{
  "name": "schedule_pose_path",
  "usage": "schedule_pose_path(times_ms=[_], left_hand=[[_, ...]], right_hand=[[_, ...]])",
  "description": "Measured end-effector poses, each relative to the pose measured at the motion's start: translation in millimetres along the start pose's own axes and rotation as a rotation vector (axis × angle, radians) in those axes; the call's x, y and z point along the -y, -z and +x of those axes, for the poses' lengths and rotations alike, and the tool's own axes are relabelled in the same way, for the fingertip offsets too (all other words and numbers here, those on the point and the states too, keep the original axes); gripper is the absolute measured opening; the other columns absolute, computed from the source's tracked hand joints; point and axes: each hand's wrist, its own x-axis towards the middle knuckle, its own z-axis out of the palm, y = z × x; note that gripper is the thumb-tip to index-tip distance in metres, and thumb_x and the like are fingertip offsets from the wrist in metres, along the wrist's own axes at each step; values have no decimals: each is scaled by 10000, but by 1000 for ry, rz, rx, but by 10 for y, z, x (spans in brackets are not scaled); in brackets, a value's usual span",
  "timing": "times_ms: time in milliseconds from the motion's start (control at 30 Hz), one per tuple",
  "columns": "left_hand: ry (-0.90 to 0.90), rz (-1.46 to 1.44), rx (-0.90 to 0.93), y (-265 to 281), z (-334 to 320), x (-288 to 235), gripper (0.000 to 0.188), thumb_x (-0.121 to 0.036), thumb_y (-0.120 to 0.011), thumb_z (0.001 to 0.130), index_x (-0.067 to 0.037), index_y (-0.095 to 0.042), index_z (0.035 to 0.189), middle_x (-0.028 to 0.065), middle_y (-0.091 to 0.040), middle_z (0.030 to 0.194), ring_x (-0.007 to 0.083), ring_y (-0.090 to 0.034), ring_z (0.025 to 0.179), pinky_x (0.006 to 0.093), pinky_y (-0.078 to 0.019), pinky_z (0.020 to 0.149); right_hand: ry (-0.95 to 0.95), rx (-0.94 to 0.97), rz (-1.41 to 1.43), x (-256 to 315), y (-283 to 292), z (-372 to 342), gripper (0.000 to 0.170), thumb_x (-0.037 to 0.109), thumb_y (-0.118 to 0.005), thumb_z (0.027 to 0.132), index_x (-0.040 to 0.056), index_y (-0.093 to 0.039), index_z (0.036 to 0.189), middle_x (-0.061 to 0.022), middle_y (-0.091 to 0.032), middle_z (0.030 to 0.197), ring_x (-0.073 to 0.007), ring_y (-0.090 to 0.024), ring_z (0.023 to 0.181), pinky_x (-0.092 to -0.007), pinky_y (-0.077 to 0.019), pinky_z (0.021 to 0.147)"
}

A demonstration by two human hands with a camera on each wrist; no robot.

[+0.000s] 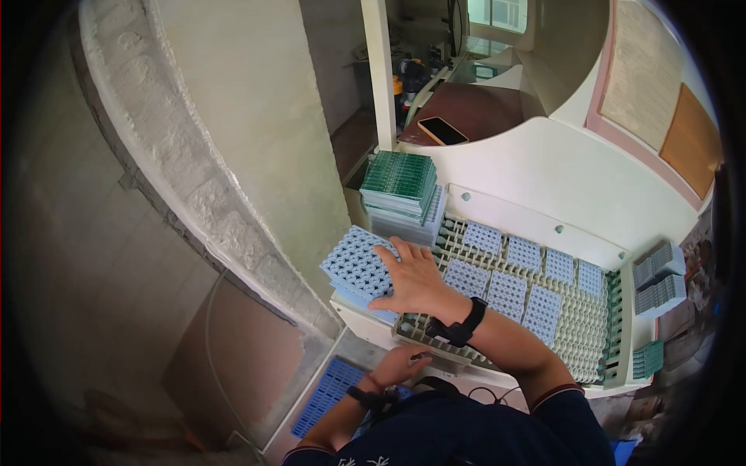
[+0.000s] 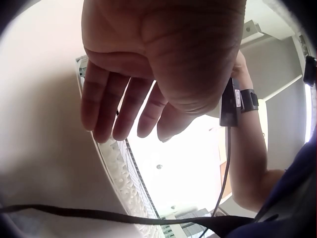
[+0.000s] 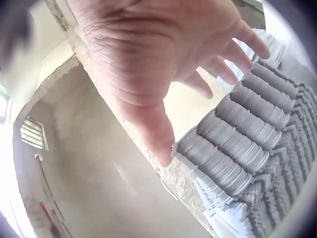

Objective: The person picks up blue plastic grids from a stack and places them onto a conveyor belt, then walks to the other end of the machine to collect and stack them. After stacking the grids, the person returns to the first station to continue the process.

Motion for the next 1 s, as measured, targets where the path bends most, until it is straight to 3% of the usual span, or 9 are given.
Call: schedule_pose_path(times_ms=[67,333,433,533,667,767,833,867,1000], left_hand=[[10,-8,5,-2,-10,24,279,-182,-627,831,-46,-599,1072,111,-655,941,212,-653,846,312,-509,739],[21,-32,-12,11,118,-37,262,-200,-645,820,-10,-625,999,141,-654,890,219,-648,752,308,-501,673],[48,-74,-66,-5,146,-9,225,-151,-667,799,-17,-640,977,124,-668,875,200,-656,780,298,-502,675],[59,-91,-87,12,155,-34,190,-120,-662,795,-13,-645,951,121,-669,852,192,-655,771,288,-501,686],[73,-66,-75,8,188,-58,163,-104,-656,794,-7,-647,925,113,-669,846,187,-652,764,281,-501,690],[83,-115,-56,-55,202,24,164,-103,-657,794,-5,-647,924,105,-671,843,179,-651,761,279,-502,690],[73,-146,-43,-82,244,-8,163,-99,-656,794,-1,-646,923,103,-671,840,174,-651,757,276,-502,689],[70,-145,-35,-92,267,-29,163,-99,-656,794,-1,-646,923,103,-671,840,174,-651,757,276,-502,689],[22,-111,3,-144,333,-93,163,-101,-650,798,5,-645,922,112,-668,830,180,-651,750,275,-502,685]], right_hand=[[-43,78,42,-19,1,12,956,549,-732,596,84,-343,1335,-252,-290,1370,-422,-310,1257,-505,-248,1036],[118,-337,259,-298,97,-521,741,419,-749,632,67,-455,1214,-207,-423,1226,-383,-428,1120,-467,-327,962],[-6,-412,281,-622,166,-1070,688,381,-769,631,70,-486,1176,-185,-455,1185,-367,-443,1102,-443,-350,938],[-337,-517,295,-1151,82,-1794,621,319,-811,600,62,-529,1090,-178,-508,1086,-344,-502,1023,-404,-402,878],[-776,-657,-23,-1953,-156,-2858,567,300,-820,578,59,-542,1009,-165,-543,979,-334,-533,942,-392,-430,826],[-1028,-690,-170,-2472,-354,-3408,549,332,-809,576,68,-543,978,-160,-532,1001,-343,-523,956,-419,-421,824],[-1283,-671,-272,-2663,-420,-3600,537,402,-788,578,103,-569,966,-138,-522,1026,-342,-476,1006,-453,-360,882],[-1325,-666,-226,-2770,-484,-3668,530,438,-767,594,111,-573,963,-133,-501,1068,-352,-430,1067,-494,-310,918],[-1383,-538,-251,-2947,-592,-3677,565,464,-749,610,106,-581,1013,-137,-498,1110,-346,-402,1122,-505,-300,934]])
